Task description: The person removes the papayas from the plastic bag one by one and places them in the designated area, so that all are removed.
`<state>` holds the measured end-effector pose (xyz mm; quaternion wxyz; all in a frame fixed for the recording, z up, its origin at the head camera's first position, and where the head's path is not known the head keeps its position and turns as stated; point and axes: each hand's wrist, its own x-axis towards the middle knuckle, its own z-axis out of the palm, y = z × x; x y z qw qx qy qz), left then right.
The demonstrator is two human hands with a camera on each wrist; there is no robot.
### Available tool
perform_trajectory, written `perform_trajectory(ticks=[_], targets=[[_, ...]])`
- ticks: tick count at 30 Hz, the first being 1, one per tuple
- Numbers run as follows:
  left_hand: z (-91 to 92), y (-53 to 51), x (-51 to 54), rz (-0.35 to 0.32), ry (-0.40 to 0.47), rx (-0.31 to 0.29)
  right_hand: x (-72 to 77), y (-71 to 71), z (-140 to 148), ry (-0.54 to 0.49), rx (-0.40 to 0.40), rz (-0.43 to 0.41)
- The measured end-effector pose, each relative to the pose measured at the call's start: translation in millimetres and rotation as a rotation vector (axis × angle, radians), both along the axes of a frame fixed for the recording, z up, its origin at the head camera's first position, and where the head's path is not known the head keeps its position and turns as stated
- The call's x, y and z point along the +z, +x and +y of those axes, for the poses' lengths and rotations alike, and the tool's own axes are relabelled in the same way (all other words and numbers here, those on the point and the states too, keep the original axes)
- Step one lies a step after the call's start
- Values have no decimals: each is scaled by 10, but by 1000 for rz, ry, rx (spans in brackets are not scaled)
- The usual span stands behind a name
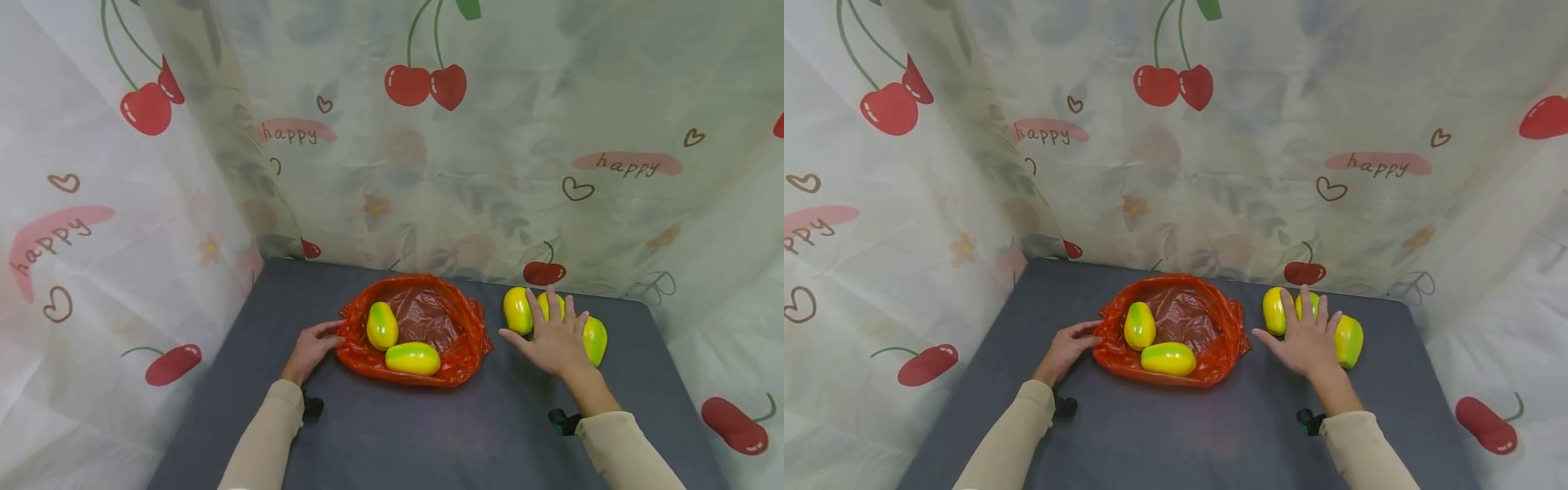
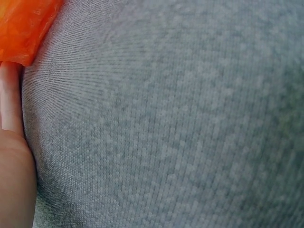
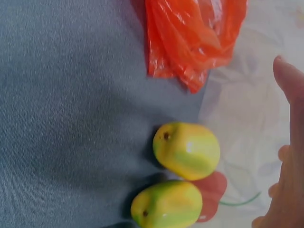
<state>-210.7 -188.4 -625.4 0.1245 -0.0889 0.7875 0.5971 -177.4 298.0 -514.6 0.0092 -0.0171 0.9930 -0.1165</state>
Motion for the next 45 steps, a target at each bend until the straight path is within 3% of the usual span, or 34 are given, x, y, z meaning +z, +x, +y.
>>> perform_trajectory(ticks=[10, 17, 25, 38, 45], targets=[[19, 14, -5, 7, -3, -10, -14, 33, -196, 38, 47, -30], [-1, -25, 3, 30, 5, -14, -9, 26, -362, 27, 107, 15], [22, -17, 1, 4, 3, -19, 44, 38, -574, 2, 197, 22], [66, -38, -23, 12, -55, 11, 133, 18, -934, -140, 360, -75], [127, -27, 48, 43, -85, 38, 181, 8, -1043, -234, 388, -189]])
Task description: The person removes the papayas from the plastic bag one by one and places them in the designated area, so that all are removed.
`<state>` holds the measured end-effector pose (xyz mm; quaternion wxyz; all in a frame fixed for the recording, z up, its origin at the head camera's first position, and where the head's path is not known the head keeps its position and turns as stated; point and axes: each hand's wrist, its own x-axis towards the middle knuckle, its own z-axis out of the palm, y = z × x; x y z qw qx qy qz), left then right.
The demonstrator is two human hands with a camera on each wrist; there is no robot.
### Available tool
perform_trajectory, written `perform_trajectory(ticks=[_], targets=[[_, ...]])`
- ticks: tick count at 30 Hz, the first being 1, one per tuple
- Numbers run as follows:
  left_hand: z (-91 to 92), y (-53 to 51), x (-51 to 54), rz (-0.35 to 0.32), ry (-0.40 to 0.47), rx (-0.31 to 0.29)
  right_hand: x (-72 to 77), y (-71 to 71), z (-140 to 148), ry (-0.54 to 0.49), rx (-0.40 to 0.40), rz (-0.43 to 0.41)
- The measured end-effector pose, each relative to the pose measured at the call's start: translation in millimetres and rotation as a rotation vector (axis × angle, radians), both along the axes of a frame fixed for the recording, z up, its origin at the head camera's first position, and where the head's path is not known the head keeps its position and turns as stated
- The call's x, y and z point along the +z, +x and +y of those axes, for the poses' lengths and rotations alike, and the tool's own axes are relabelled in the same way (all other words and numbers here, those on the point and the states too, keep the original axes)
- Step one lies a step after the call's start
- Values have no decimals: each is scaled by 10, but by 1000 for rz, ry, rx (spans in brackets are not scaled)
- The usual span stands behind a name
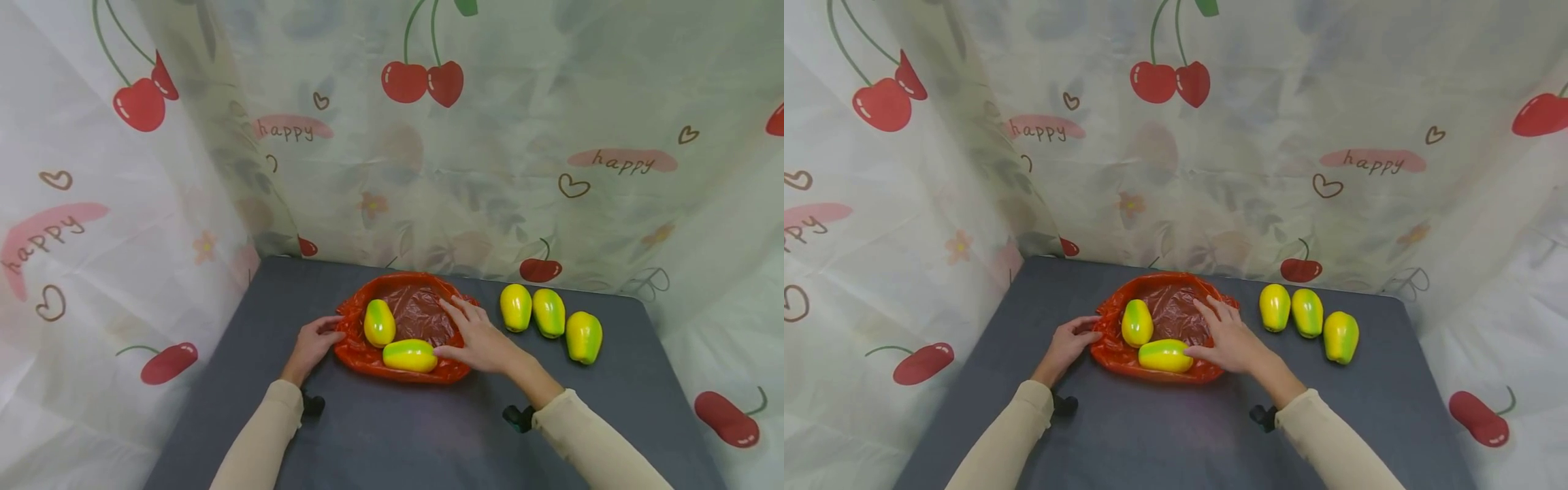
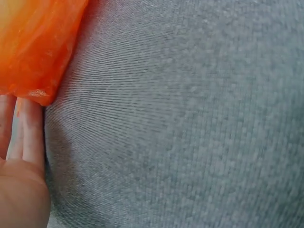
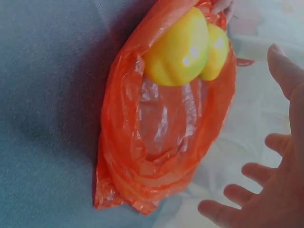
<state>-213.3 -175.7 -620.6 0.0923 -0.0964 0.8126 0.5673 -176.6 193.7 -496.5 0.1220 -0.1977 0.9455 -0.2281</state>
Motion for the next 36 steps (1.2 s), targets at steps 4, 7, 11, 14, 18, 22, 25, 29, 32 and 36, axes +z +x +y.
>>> perform_trajectory(ticks=[4, 7, 11, 14, 18, 22, 25, 29, 32, 36], targets=[[-14, 13, 52, 14, 3, -4, 21, -26, -52, -47, 16, -65], [-36, 24, 81, 31, -4, -10, 13, -66, -98, -68, 28, -96], [-74, 43, 102, 36, 0, -15, -3, -138, -171, -77, 53, -121], [-105, 56, 102, 49, 1, -27, -14, -200, -225, -94, 71, -134], [-143, 69, 91, 79, -25, -58, -62, -272, -285, -118, 76, -173], [-158, 76, 87, 93, -49, -80, -113, -302, -343, -132, 100, -217], [-160, 80, 93, 100, -64, -86, -133, -317, -386, -130, 116, -246], [-162, 90, 105, 97, -66, -89, -157, -355, -438, -108, 116, -276], [-167, 96, 107, 98, -61, -97, -170, -391, -473, -86, 108, -299], [-180, 97, 97, 85, -47, -102, -196, -443, -512, -74, 132, -318]])
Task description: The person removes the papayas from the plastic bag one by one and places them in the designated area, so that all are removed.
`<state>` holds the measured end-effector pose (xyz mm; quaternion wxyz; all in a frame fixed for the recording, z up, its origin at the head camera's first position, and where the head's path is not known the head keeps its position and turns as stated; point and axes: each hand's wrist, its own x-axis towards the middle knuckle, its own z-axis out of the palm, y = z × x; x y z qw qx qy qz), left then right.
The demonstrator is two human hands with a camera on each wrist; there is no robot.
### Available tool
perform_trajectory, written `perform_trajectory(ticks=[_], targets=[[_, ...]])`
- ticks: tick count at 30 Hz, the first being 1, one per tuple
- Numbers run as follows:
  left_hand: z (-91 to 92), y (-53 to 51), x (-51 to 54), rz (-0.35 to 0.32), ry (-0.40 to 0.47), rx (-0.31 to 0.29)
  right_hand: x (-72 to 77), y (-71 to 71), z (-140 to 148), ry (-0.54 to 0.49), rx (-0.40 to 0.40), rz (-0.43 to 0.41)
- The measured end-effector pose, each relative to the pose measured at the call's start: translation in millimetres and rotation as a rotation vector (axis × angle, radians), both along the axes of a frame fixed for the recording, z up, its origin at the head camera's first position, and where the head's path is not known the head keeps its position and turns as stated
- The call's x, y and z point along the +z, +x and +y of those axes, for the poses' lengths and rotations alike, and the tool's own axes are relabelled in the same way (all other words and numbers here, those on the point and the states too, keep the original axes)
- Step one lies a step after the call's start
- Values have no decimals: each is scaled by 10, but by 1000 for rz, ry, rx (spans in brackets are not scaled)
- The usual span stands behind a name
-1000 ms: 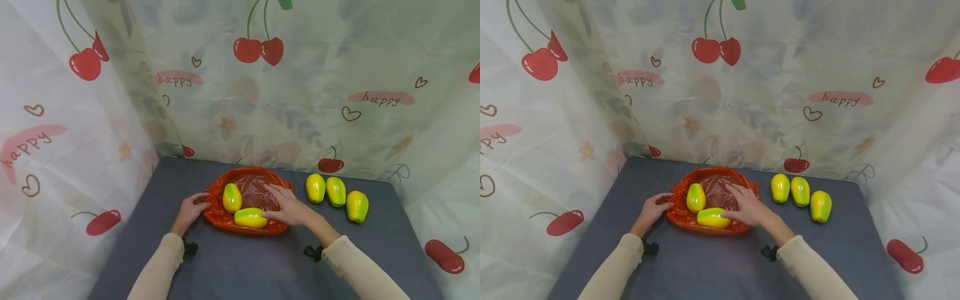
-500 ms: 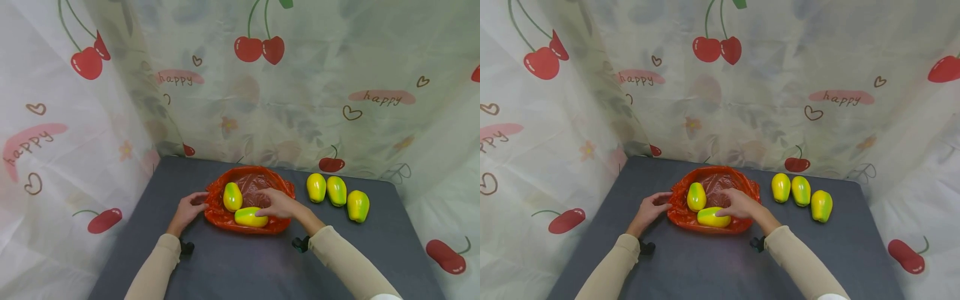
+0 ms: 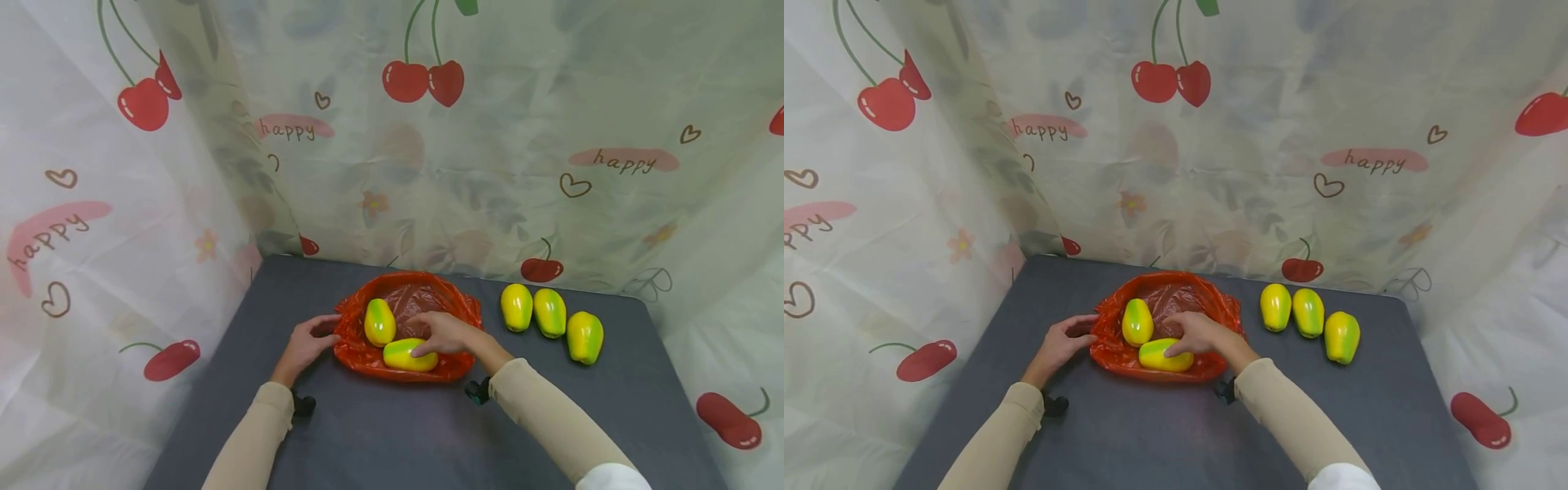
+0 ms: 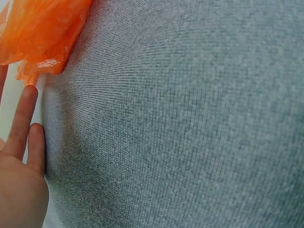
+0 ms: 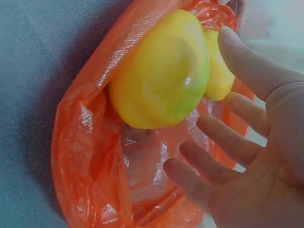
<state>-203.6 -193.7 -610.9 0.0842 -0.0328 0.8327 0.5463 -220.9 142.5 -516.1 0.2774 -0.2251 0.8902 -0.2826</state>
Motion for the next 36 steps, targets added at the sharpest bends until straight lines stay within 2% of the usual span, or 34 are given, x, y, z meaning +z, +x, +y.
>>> perform_trajectory(ticks=[7, 15, 22, 31, 36], targets=[[-17, -21, -10, -13, 3, -15, -40, -23, -78, 13, 61, -29], [-30, -37, 78, -7, 9, -28, -55, 14, -126, 58, 60, -28], [-26, -20, 67, -27, 4, -30, -93, 8, -115, 59, 70, -9], [-3, -12, 15, -36, 11, -18, 23, 40, -75, 39, 91, 3], [-9, 3, 23, -37, 25, -12, 94, 58, -9, 16, 84, 24]])
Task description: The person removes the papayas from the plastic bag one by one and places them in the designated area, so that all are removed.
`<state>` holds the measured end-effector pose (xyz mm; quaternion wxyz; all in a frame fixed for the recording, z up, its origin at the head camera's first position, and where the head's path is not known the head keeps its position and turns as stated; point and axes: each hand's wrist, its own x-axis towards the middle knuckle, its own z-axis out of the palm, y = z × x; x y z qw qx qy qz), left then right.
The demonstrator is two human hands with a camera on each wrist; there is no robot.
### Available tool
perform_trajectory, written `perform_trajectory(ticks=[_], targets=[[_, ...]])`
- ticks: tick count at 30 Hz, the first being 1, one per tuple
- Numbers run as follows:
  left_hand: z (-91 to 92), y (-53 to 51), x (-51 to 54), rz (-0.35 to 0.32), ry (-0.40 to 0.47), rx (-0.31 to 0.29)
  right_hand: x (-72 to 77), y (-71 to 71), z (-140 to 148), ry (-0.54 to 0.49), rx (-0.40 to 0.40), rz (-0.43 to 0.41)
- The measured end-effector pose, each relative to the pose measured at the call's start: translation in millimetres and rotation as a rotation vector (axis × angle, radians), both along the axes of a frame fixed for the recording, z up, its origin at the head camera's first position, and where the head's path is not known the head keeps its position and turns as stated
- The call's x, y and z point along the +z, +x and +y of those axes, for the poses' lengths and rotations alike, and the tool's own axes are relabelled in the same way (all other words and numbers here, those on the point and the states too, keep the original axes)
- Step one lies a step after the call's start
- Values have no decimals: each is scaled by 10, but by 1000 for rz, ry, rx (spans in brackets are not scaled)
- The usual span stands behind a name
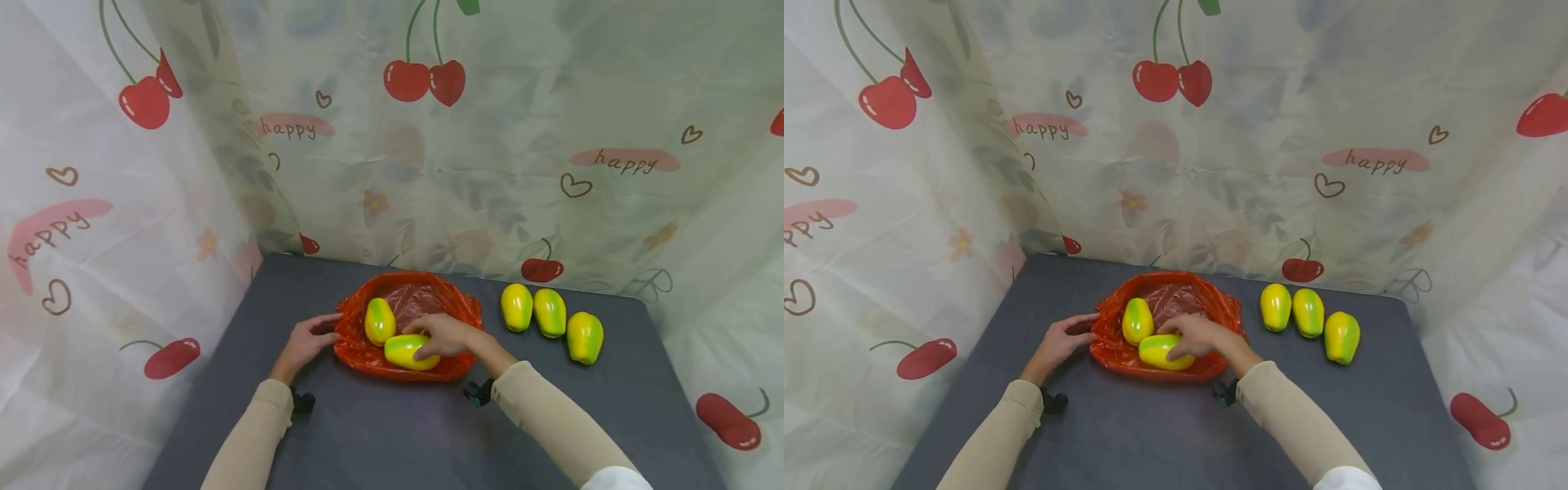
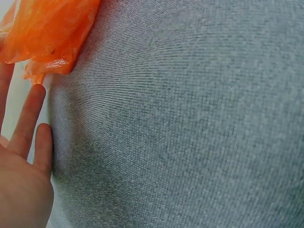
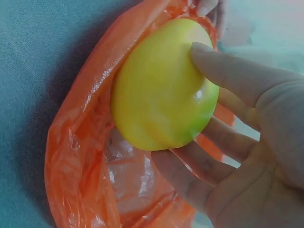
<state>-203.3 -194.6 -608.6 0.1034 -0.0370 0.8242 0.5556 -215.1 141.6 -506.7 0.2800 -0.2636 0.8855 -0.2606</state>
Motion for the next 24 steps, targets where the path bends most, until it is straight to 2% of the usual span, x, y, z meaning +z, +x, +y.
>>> perform_trajectory(ticks=[7, 14, 24], targets=[[5, -7, -40, -34, 6, 19, 90, 18, 133, -45, -22, 8], [8, -20, -50, -70, 18, 17, 143, 51, 249, -60, -81, 28], [-37, -20, -43, -94, 38, 12, 115, 85, 404, -144, -146, 57]])
